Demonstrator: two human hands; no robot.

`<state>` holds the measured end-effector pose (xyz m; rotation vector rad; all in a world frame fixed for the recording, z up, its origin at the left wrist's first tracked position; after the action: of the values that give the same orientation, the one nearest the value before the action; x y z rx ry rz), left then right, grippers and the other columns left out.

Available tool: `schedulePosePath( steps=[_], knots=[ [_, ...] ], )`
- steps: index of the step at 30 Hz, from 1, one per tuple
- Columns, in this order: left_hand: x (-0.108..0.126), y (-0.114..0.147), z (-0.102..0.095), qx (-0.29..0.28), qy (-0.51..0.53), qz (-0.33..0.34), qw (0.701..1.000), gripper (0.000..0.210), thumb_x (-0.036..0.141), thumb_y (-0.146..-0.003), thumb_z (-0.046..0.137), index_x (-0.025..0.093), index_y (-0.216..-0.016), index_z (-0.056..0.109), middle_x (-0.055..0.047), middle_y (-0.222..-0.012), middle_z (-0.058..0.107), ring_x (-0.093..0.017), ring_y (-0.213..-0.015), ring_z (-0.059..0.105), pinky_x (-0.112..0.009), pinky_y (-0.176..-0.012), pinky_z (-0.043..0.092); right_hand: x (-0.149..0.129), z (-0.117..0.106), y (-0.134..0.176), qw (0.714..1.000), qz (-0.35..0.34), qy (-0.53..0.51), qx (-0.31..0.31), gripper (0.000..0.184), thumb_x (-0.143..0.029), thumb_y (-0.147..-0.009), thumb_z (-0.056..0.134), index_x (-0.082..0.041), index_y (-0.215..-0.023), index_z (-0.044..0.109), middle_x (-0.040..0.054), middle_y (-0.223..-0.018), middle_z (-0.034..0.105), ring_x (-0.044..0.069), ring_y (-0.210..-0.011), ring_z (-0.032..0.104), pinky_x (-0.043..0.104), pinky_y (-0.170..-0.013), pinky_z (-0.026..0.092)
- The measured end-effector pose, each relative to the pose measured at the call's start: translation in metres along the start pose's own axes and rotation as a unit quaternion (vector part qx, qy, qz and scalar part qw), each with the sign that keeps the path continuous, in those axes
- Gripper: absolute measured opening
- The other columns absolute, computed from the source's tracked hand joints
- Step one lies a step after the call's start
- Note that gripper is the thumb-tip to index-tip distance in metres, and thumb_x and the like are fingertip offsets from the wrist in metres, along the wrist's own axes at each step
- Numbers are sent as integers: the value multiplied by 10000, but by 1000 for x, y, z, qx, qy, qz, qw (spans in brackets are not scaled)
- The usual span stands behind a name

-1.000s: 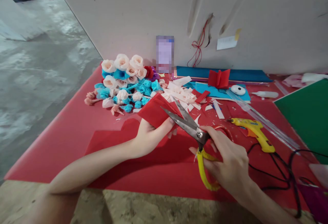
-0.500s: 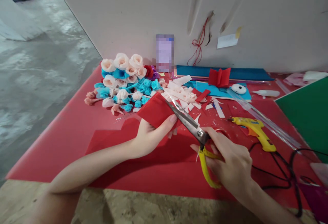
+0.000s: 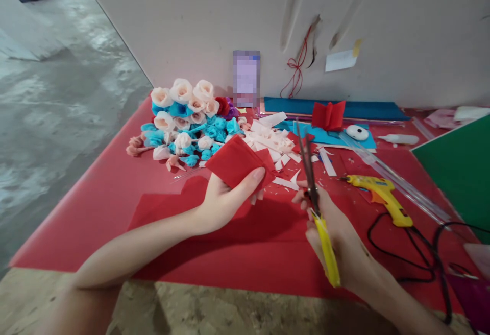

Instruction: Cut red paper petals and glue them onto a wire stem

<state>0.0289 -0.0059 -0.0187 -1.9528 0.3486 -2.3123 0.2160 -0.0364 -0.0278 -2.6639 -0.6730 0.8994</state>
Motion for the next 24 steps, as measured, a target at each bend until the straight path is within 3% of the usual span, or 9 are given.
schedulePosePath(
  steps=[2,4,13,24],
  knots=[
    [-3,0,-1,3,-5,9,1000,277,325,-824,555,163,-599,547,22,-485,556,-74,-420,505,-196,-425,439,-1,-3,1,999,-35,22,-31,423,-153,-750,367,-129,-1168,424,103,-916,624,177,-731,623,255,-572,509],
    [-6,0,-3,3,-8,26,1000,300,328,-826,552,163,-575,544,19,-486,557,-77,-428,515,-198,-432,445,-3,-6,2,996,-61,62,-21,418,-182,-761,388,-102,-1169,428,134,-958,617,223,-819,621,309,-627,518],
    [-8,2,-4,-19,0,63,998,263,290,-822,564,175,-586,569,30,-510,576,-62,-428,507,-175,-422,432,-3,-5,4,992,-56,106,27,346,-302,-785,514,-134,-1087,508,40,-818,638,156,-676,630,237,-563,460],
    [-11,4,-9,-26,3,50,998,242,308,-823,560,182,-619,585,8,-532,593,-80,-456,530,-189,-438,446,0,-6,7,993,-54,103,19,290,-326,-827,490,-149,-1055,527,38,-769,652,154,-634,626,239,-522,432]
  ],
)
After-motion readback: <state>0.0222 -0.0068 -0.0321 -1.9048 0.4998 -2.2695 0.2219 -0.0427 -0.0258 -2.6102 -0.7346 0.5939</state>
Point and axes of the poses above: each hand's wrist, its own y-axis away from the middle knuckle, its own z-axis out of the palm, x = y × z, the point moved 1 cm from there along -y, towards the middle knuckle
